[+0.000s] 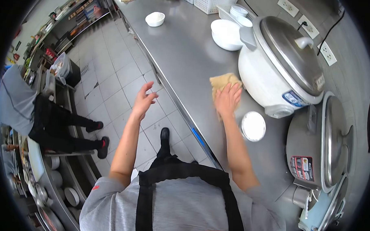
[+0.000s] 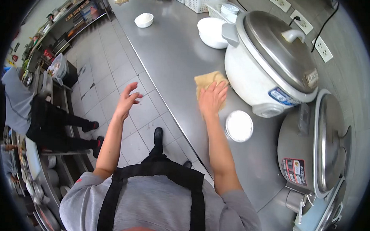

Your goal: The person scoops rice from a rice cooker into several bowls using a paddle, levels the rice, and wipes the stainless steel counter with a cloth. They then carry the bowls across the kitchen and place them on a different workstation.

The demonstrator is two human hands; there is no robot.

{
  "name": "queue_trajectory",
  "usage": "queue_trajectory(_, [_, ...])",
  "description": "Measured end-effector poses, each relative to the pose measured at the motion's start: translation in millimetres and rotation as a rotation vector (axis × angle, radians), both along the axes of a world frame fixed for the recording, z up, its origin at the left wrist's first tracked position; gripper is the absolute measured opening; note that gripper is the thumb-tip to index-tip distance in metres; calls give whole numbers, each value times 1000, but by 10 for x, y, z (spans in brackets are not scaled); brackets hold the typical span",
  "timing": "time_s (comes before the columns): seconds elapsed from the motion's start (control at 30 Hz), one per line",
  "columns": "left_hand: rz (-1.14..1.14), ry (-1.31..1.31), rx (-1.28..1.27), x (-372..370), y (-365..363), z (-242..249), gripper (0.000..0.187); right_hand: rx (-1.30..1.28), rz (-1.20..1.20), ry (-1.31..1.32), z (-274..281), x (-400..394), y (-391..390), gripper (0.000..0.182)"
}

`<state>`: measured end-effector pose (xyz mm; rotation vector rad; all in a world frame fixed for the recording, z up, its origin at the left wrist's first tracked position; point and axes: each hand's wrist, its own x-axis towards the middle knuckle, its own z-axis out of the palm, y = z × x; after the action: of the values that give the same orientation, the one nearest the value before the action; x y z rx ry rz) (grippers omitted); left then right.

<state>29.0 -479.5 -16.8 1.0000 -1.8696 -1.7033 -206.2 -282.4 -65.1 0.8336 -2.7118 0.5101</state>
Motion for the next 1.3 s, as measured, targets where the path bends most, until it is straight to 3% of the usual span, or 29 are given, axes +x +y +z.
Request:
queue_trajectory(0.1, [65,28,57,127,-577,-37,48,15,-175,-133,88,-519,-867,61])
queue_trajectory(0.2, [73,17,79,207,-1068,10,46,-37,-163,-101,140,-705,-1672,52])
queue_trajectory(0.27, [84,17,45,222,-1440,50,43,-9,311,-29,18,-650,-2198,36])
queue_trajectory(0.3, [86,21,30,189,-1584,80,42,-279,593,-89,0,-403,-2424,23])
queue_trajectory(0.33, [101,26,15,113,-1710,180,41,-257,883,-515,128,-163,-2613,20])
queue_trajectory(0.37, [72,47,-9,-2,-1819,283,41,-314,1105,-529,56,174,-2670,22])
queue_trajectory(0.4, [39,66,-34,-137,-1895,382,41,-147,1263,-424,260,461,-2641,25])
queue_trajectory(0.47, [-76,118,-62,-519,-2020,468,42,-240,1272,-313,334,688,-2466,17])
queue_trajectory(0.53, [-260,70,-54,-1008,-2017,468,43,-141,1128,-386,402,568,-2195,18])
queue_trajectory(0.6, [-424,137,-253,-1538,-1765,479,49,-225,852,-462,526,346,-1804,23])
queue_trajectory(0.67, [-512,196,-194,-2046,-1522,415,64,-351,513,-461,439,12,-1422,32])
queue_trajectory(0.73, [-584,256,-213,-2591,-1436,192,86,-442,122,-979,604,-359,-1134,46])
queue_trajectory(0.8, [-607,237,-54,-3025,-1336,183,94,-711,56,-1041,386,-740,-932,64])
queue_trajectory(0.9, [-620,250,247,-3505,-1339,215,103,-932,-201,-1115,592,-1027,-973,82])
queue_trajectory(1.03, [-657,283,484,-4204,-1466,-10,109,-1038,-271,-995,593,-1469,-1214,92])
queue_trajectory(1.13, [-706,274,465,-4418,-1572,-136,93,-1035,-281,-1038,553,-1461,-1324,96])
queue_trajectory(1.23, [-923,294,543,-4551,-1709,-114,103,-1159,-239,-1056,513,-1326,-1411,97])
queue_trajectory(1.3, [-827,301,545,-4754,-1649,-146,89,-1160,-204,-1063,455,-1244,-1461,97])
